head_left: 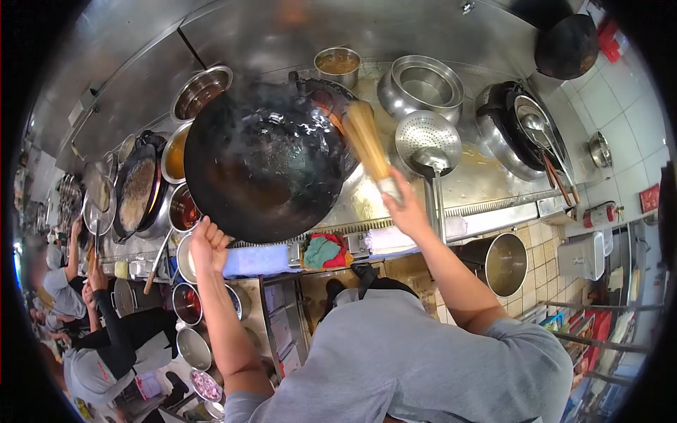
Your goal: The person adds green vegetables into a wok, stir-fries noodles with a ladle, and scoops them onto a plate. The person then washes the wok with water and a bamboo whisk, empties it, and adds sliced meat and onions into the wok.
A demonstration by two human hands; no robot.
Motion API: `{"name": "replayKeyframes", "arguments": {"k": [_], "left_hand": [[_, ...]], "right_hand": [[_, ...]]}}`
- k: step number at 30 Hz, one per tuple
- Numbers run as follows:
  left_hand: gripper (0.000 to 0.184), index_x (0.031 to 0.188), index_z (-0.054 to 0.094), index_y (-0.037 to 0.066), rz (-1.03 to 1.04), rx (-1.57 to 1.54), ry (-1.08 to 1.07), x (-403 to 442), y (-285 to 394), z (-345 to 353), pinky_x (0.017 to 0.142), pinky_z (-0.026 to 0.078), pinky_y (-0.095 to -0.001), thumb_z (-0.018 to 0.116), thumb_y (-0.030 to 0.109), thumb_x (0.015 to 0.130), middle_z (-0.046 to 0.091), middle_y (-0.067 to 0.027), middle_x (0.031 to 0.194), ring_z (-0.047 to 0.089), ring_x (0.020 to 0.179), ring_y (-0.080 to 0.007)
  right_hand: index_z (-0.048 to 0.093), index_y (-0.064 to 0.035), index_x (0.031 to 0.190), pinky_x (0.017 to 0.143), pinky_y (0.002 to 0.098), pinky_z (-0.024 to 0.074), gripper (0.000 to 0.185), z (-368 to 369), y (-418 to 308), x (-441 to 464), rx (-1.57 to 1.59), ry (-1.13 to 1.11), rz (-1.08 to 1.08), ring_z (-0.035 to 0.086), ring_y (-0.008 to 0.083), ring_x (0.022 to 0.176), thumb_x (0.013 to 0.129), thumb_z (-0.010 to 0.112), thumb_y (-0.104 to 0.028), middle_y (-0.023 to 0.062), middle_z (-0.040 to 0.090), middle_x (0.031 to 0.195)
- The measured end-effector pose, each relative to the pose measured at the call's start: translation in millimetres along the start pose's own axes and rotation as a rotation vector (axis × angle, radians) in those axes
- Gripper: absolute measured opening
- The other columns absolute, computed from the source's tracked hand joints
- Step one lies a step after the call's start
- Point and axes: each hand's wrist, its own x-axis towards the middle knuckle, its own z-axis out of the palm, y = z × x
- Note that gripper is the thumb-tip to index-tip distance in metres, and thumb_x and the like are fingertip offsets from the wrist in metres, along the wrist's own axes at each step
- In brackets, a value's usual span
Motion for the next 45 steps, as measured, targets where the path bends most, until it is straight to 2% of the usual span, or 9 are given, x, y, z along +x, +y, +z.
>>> {"name": "replayKeyframes", "arguments": {"k": [7,17,20,23,27,31,35,40,45], "left_hand": [[0.035,0.061,0.030,0.014,-0.151,-0.595,-0.067,16.2,-106.2,12.7,0.050,0.029,-0.0273,0.039,0.011,0.094,0.021,0.0025,0.053,0.022,0.045,-0.0102],[0.030,0.068,0.032,0.012,-0.094,-0.592,-0.081,42.8,-168.1,78.3,0.063,0.039,-0.0312,0.032,0.011,0.098,0.025,0.0016,0.057,0.025,0.048,-0.0115],[0.031,0.068,0.033,0.011,-0.105,-0.610,-0.101,53.2,-169.2,79.6,0.064,0.040,-0.0318,0.032,0.012,0.099,0.027,0.0017,0.058,0.027,0.048,-0.0115],[0.032,0.069,0.036,0.011,-0.173,-0.617,-0.159,62.5,-176.0,70.7,0.070,0.044,-0.0328,0.034,0.017,0.100,0.033,0.0013,0.059,0.035,0.051,-0.0119],[0.030,0.080,0.045,0.009,-0.277,-0.336,-0.010,41.8,-164.8,75.6,0.080,0.046,-0.0353,0.043,0.033,0.098,0.045,-0.0002,0.066,0.051,0.067,-0.0155],[0.034,0.086,0.046,0.015,-0.321,-0.235,0.145,9.9,-179.1,43.1,0.075,0.044,-0.0333,0.055,0.048,0.089,0.048,0.0009,0.075,0.051,0.074,-0.0153],[0.027,0.082,0.046,0.017,-0.390,-0.165,-0.001,-28.8,-188.4,2.3,0.070,0.043,-0.0315,0.054,0.041,0.090,0.048,0.0012,0.072,0.051,0.071,-0.0142],[0.019,0.079,0.048,0.015,-0.383,-0.079,0.090,-52.1,-176.7,8.2,0.068,0.041,-0.0285,0.052,0.029,0.091,0.047,0.0009,0.073,0.049,0.069,-0.0130],[0.014,0.091,0.061,0.005,1.025,1.170,-0.080,-9.3,-154.1,42.5,0.077,0.044,-0.0349,0.065,0.015,0.082,0.057,-0.0120,0.091,0.056,0.084,-0.0281]], "right_hand": [[0.054,-0.0104,0.123,0.080,0.0476,0.0480,0.043,-72.1,18.8,-21.6,-0.637,-0.553,0.297,0.061,0.0382,0.092,0.083,0.058,-0.025,0.0208,0.064,0.096],[0.048,-0.0073,0.124,0.086,0.0471,0.0448,0.047,-77.0,84.9,-161.4,-0.566,0.093,0.259,0.056,0.0433,0.101,0.082,0.062,-0.021,0.0266,0.058,0.107],[0.049,-0.0071,0.121,0.081,0.0489,0.0454,0.041,-78.9,113.9,-186.2,-0.339,0.019,0.659,0.057,0.0444,0.096,0.082,0.060,-0.018,0.0253,0.061,0.100],[0.051,-0.0048,0.110,0.072,0.0495,0.0471,0.031,-101.0,101.0,-153.3,-0.346,0.062,0.594,0.058,0.0475,0.086,0.082,0.059,-0.015,0.0247,0.062,0.091],[0.051,0.0002,0.093,0.037,0.0293,0.0373,0.021,-121.2,69.6,-63.6,0.314,0.181,0.723,0.049,0.0127,0.041,0.090,0.052,-0.021,0.0086,0.055,0.066],[0.051,0.0028,0.100,0.067,0.0422,0.0481,0.023,-123.4,101.0,57.5,-0.235,0.319,0.384,0.058,0.0393,0.071,0.088,0.048,-0.016,0.0233,0.058,0.075],[0.050,0.0018,0.107,0.060,0.0389,0.0507,0.025,-76.4,180.1,180.0,-0.421,0.445,0.481,0.060,0.0322,0.064,0.084,0.046,-0.008,0.0186,0.058,0.073],[0.042,-0.0045,0.069,0.044,0.0256,0.0467,0.013,-116.1,134.5,264.6,1.975,0.242,0.849,0.049,0.0148,0.047,0.074,0.050,0.006,0.0040,0.047,0.058],[0.041,-0.0028,0.062,0.049,0.0247,0.0478,0.013,-134.6,98.8,257.3,2.094,0.009,0.695,0.050,0.0162,0.053,0.069,0.047,0.006,0.0065,0.046,0.060]]}}
